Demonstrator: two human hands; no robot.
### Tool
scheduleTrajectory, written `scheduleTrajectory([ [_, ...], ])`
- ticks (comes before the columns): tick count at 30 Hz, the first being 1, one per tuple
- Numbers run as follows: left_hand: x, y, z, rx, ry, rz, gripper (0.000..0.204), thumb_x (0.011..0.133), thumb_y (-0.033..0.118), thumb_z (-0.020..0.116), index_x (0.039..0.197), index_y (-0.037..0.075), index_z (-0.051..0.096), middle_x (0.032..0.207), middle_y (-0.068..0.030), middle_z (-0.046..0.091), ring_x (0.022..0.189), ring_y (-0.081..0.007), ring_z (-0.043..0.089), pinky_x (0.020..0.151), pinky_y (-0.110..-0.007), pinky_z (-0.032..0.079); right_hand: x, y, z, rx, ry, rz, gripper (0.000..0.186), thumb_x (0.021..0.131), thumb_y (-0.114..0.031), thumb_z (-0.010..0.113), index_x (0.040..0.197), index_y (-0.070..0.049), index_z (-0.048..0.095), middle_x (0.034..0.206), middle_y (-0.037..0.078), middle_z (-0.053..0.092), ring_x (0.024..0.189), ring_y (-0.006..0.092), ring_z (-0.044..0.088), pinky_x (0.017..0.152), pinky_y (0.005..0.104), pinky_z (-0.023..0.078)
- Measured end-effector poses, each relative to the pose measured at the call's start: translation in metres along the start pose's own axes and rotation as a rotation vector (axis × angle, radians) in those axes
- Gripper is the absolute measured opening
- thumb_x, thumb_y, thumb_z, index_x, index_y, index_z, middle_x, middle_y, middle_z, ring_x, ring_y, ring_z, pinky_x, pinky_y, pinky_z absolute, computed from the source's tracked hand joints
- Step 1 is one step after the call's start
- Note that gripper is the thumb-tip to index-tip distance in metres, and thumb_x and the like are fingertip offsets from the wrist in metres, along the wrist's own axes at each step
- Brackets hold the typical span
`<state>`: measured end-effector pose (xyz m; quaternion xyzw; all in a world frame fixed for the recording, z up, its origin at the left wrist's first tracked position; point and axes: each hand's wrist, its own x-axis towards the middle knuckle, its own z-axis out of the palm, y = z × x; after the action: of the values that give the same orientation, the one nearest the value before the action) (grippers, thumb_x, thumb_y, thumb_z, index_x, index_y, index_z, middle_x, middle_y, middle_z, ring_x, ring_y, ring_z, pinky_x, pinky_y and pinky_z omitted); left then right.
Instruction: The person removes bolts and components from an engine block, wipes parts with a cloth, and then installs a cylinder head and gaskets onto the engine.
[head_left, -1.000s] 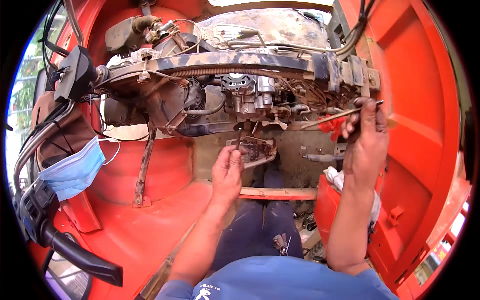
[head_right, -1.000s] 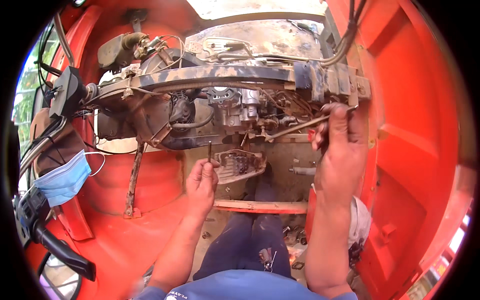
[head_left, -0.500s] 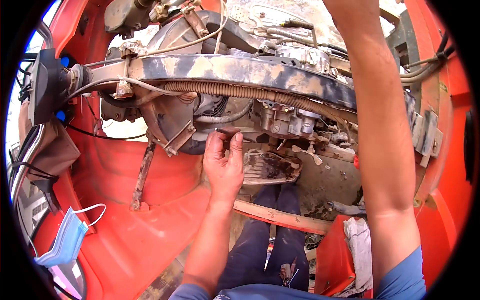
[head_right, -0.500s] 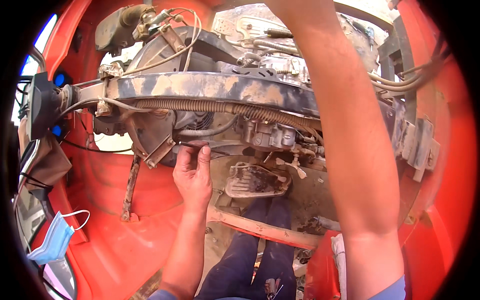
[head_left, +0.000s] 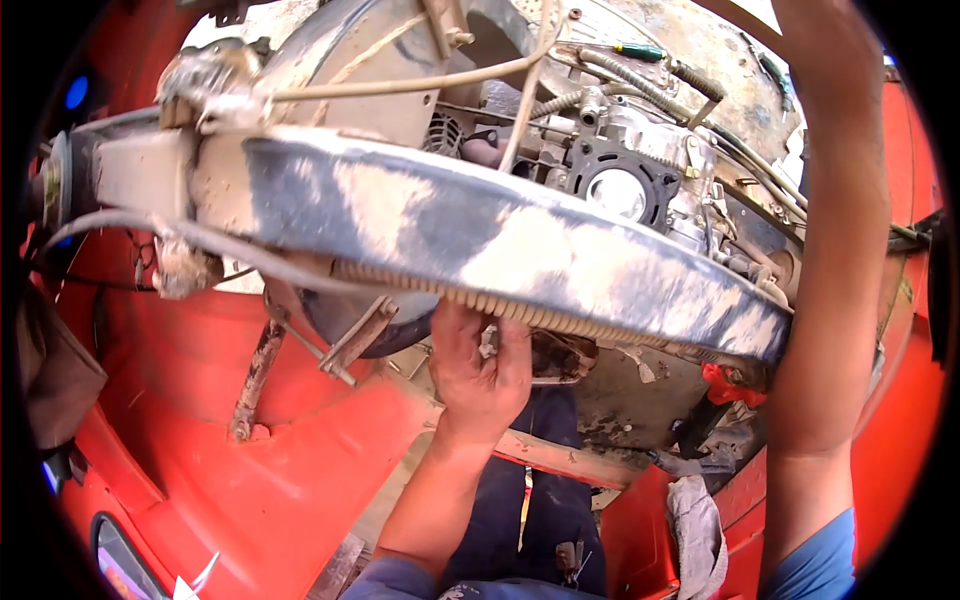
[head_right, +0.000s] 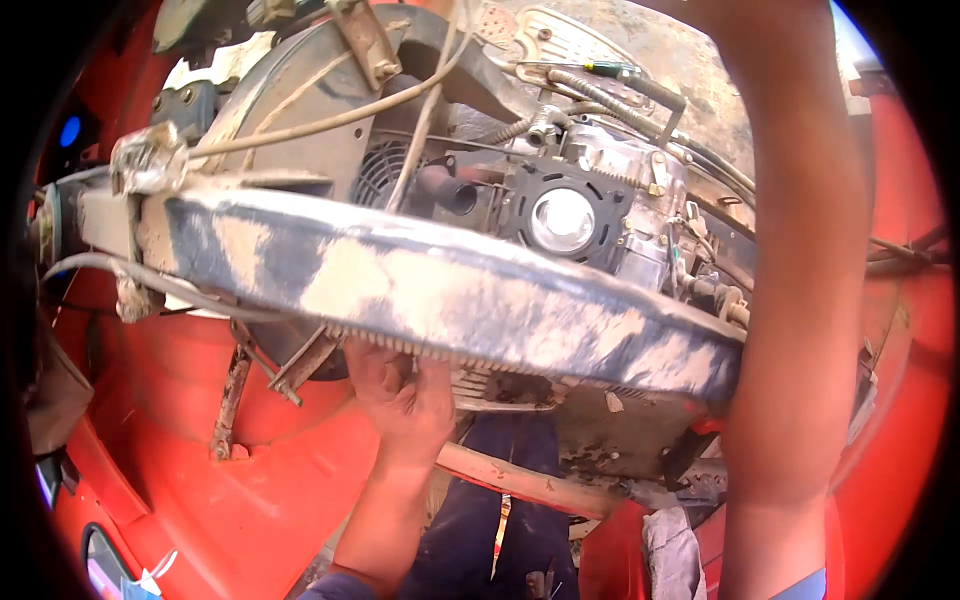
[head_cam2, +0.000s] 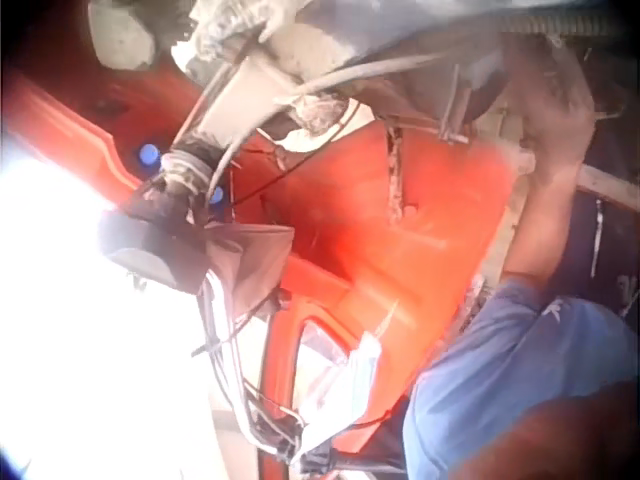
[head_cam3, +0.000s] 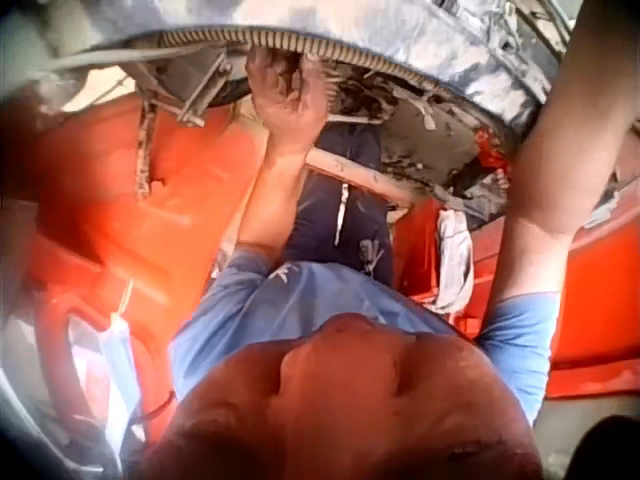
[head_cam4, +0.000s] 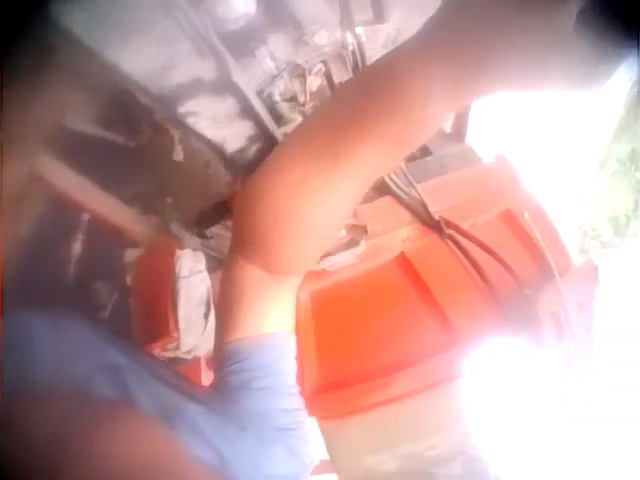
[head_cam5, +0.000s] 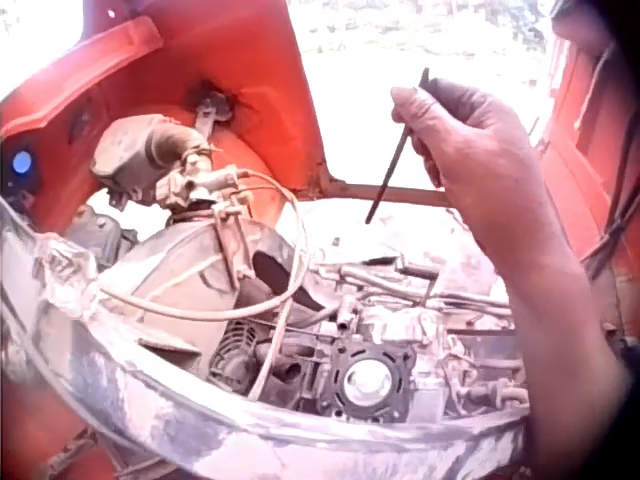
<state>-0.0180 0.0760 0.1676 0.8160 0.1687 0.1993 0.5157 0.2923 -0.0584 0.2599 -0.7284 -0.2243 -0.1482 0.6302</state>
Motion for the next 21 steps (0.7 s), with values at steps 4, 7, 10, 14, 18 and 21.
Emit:
scheduleTrajectory([
  [4,-0.014,-0.024,-0.010,-0.069,-0.045,-0.027,0.036,0.097,0.009,0.063,0.130,-0.003,0.053,0.126,-0.0141,0.061,0.115,-0.0252,0.061,0.100,-0.040,0.050,0.002,0.014,-0.033,0.043,-0.035,0.030,0.027,0.099,-0.029,0.071,0.093,-0.002,0.072,0.071,-0.007,0.057,0.060,0.0017,0.046,0.053,0.0208,0.035],
  [7,-0.029,-0.038,-0.023,0.044,-0.172,-0.053,0.046,0.104,0.030,0.055,0.141,0.002,0.048,0.135,-0.0134,0.057,0.122,-0.0289,0.059,0.104,-0.045,0.050,-0.006,0.027,-0.058,0.065,-0.044,0.058,0.027,0.099,-0.028,0.071,0.093,-0.002,0.072,0.071,-0.006,0.058,0.060,0.0025,0.046,0.053,0.0212,0.036],
  [10,-0.037,-0.052,-0.017,0.023,-0.206,-0.182,0.049,0.105,0.034,0.053,0.142,0.003,0.047,0.136,-0.0133,0.057,0.123,-0.0300,0.059,0.104,-0.046,0.050,-0.016,0.037,-0.074,0.073,-0.042,0.087,0.026,0.099,-0.028,0.071,0.093,-0.002,0.072,0.072,-0.006,0.058,0.060,0.0032,0.047,0.053,0.0216,0.036],
  [14,-0.032,-0.047,-0.006,0.117,-0.253,-0.068,0.045,0.101,0.029,0.055,0.138,0.003,0.049,0.132,-0.0138,0.059,0.120,-0.0299,0.061,0.102,-0.045,0.052,-0.021,0.047,-0.081,0.083,-0.047,0.127,0.026,0.099,-0.027,0.071,0.094,-0.002,0.072,0.072,-0.005,0.058,0.061,0.0042,0.048,0.054,0.0221,0.037],
  [18,-0.017,-0.031,0.000,0.133,-0.276,-0.014,0.042,0.098,0.023,0.057,0.134,0.002,0.052,0.128,-0.0143,0.061,0.117,-0.0297,0.063,0.100,-0.044,0.053,-0.022,0.051,-0.082,0.087,-0.066,0.145,0.025,0.099,-0.027,0.071,0.094,-0.002,0.071,0.072,-0.004,0.058,0.061,0.0052,0.048,0.054,0.0226,0.037],
  [21,-0.006,-0.019,0.005,0.154,-0.293,0.048,0.039,0.096,0.019,0.058,0.130,0.002,0.054,0.125,-0.0147,0.062,0.114,-0.0296,0.064,0.099,-0.043,0.054,-0.022,0.052,-0.080,0.092,-0.076,0.158,0.025,0.099,-0.026,0.071,0.094,-0.002,0.071,0.073,-0.004,0.059,0.062,0.0060,0.049,0.054,0.0230,0.038],
])
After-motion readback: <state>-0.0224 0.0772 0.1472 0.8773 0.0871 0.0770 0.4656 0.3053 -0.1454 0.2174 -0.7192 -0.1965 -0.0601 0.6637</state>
